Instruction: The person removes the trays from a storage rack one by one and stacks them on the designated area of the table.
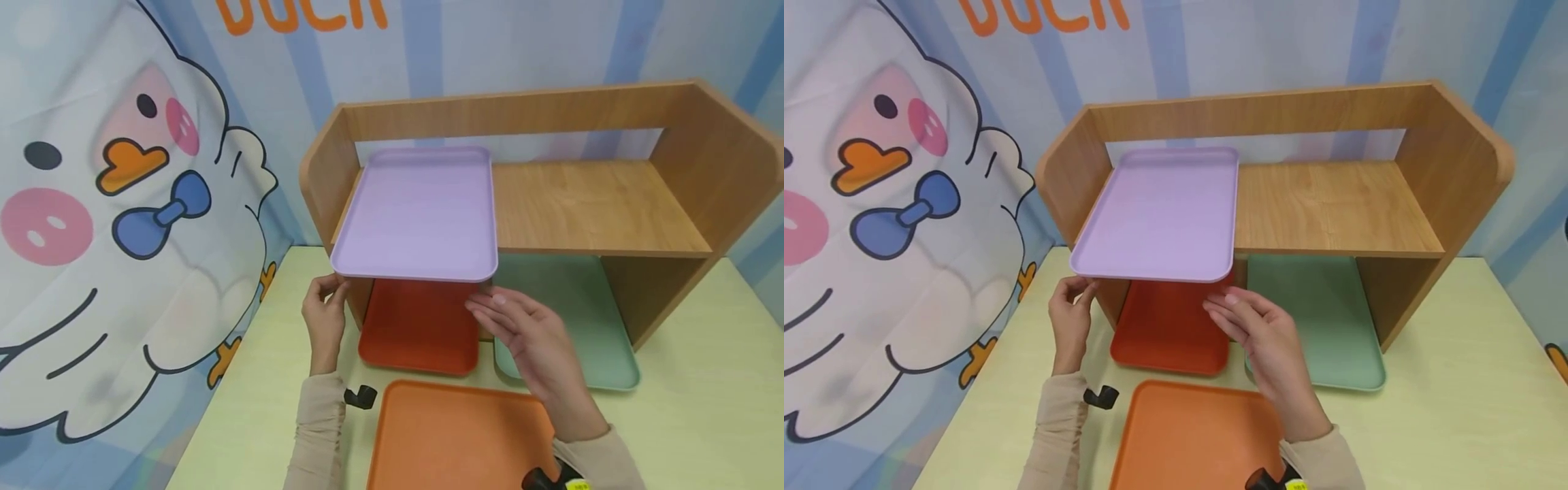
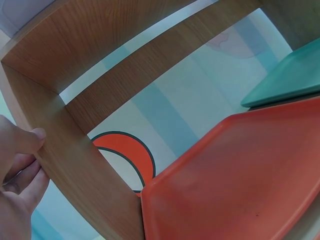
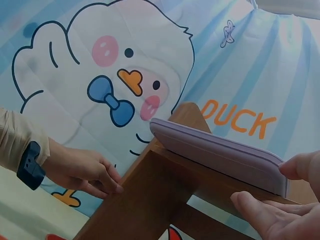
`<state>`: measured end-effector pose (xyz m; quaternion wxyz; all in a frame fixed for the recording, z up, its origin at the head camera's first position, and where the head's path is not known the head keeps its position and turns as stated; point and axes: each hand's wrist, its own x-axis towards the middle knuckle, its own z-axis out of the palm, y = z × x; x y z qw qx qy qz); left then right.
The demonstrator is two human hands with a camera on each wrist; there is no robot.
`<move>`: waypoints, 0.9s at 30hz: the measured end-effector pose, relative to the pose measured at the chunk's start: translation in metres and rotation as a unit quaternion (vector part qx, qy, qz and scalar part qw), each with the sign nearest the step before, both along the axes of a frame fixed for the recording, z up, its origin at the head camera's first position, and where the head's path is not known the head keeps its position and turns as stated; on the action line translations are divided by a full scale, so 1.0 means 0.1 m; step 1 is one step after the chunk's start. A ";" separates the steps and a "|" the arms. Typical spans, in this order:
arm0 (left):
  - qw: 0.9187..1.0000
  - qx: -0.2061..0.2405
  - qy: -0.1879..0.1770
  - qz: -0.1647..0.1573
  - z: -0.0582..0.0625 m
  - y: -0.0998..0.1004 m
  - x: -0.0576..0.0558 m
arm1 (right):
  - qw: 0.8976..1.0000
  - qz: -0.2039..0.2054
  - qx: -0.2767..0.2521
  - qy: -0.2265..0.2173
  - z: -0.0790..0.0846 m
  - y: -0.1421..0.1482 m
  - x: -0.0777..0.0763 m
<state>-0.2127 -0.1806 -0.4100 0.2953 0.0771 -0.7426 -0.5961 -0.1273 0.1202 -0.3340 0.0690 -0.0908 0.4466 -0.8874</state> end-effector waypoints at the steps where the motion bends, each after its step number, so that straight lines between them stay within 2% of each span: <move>1: 1.000 -0.001 -0.001 0.000 -0.01 0.00 0.00 | 1.000 0.000 -0.001 -0.005 0.00 -0.02 0.00; 9: 1.000 0.004 0.006 -0.005 -0.01 -0.02 0.00 | 0.999 -0.013 0.017 -0.028 0.02 -0.14 0.00; 27: 1.000 0.001 -0.002 -0.007 -0.01 -0.02 0.00 | 0.998 -0.028 -0.013 -0.050 0.09 -0.50 0.02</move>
